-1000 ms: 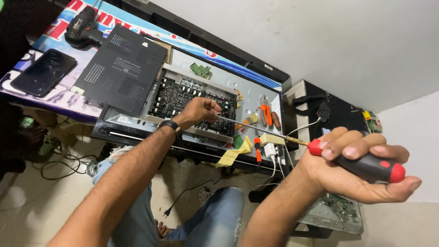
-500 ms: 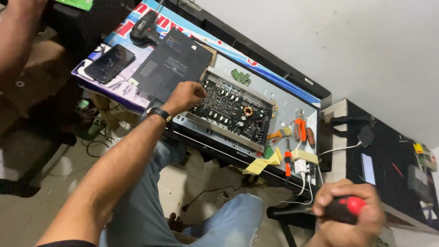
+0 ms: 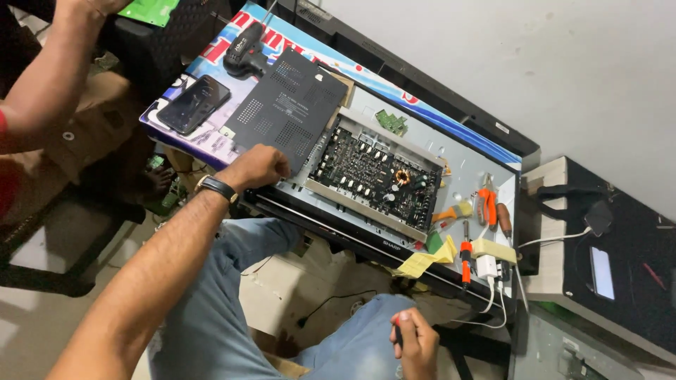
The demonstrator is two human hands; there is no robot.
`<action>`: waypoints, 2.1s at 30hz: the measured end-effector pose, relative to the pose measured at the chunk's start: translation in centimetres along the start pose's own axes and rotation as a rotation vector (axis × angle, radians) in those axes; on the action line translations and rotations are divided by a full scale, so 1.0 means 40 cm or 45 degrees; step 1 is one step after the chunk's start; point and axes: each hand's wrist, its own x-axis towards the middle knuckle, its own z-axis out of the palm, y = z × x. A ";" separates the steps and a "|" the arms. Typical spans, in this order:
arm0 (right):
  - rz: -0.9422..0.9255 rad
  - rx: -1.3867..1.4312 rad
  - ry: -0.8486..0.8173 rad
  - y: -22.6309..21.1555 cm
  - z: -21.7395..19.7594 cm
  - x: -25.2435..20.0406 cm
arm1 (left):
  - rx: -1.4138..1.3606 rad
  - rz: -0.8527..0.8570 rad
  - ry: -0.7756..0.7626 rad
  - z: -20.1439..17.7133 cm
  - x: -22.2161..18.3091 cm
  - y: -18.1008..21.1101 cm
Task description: Inspecting and probing the internal circuit boards and components of a disassembled television using a screwdriver.
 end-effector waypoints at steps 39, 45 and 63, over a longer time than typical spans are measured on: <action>0.410 -0.441 -0.196 0.261 0.157 0.074 | -0.799 -0.413 0.240 -0.049 -0.020 0.021; 0.385 -0.473 -0.216 0.243 0.160 0.064 | -1.046 -0.417 0.422 -0.066 -0.048 0.042; 0.446 -0.549 -0.226 0.199 0.161 0.057 | -0.128 0.001 0.072 0.012 -0.002 0.043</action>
